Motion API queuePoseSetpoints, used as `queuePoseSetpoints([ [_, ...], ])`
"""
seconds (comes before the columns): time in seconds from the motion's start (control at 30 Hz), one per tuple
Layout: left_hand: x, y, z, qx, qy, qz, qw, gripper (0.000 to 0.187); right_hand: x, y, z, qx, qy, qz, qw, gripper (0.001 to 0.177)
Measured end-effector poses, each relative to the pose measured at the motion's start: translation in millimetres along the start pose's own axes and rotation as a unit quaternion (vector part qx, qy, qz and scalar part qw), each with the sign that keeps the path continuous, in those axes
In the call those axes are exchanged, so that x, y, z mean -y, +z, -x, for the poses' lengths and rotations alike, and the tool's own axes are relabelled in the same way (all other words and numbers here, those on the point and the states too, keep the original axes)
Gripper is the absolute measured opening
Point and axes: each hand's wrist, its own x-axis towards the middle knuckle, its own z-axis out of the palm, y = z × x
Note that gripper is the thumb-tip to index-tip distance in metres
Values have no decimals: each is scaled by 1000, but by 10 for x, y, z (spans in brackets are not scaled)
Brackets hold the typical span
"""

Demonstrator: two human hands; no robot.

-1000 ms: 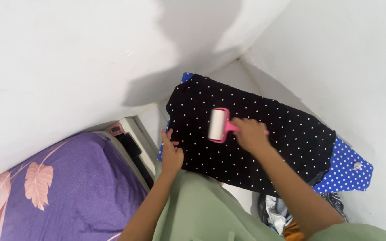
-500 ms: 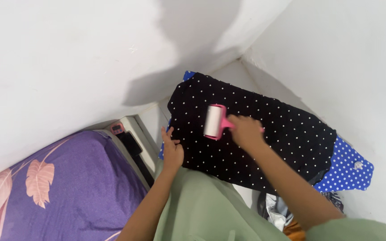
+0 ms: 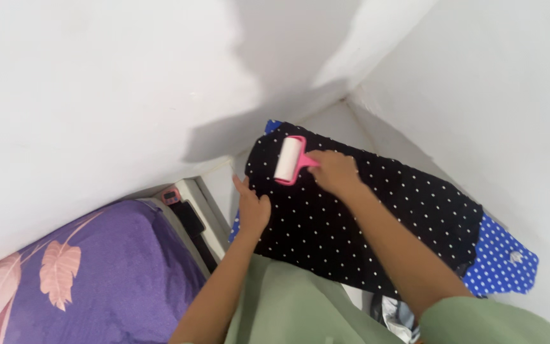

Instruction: The person picks a black polka-dotted garment from a pile, lays it on an ironing board, and uses a lint roller to clean its surface. They replace the sticky sheet on the roller mid-task and continue rolling over the garment.

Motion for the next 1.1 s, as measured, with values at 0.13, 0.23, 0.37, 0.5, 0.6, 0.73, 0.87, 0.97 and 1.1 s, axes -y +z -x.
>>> queuePoseSetpoints([
  [0.13,284,44,-34,-9,11,68,998,99,499,414,-356,-4,-37,34,999,36],
  [0.23,380,59,8,13,19,50,998,99,650,597,-455,-58,-71,-5,996,37],
  [0.37,353,10,124,85,-1,-74,994,98,512,543,-433,-34,-72,32,996,33],
  [0.5,242,23,231,118,43,-246,961,85,-25,186,-83,12,-35,45,998,34],
  [0.6,143,63,222,102,7,-257,961,81,-383,-81,178,34,21,49,998,39],
  [0.73,33,132,119,47,-27,-289,956,76,-441,-156,200,66,41,71,994,40],
  [0.87,27,194,30,-25,-51,-314,948,71,-24,132,-22,41,3,31,999,32],
  [0.97,60,220,6,-45,-61,-317,945,71,151,289,-83,-5,-11,-6,1000,38],
  [1.1,32,234,-21,-44,-89,-316,943,72,-272,200,88,41,11,36,998,39],
])
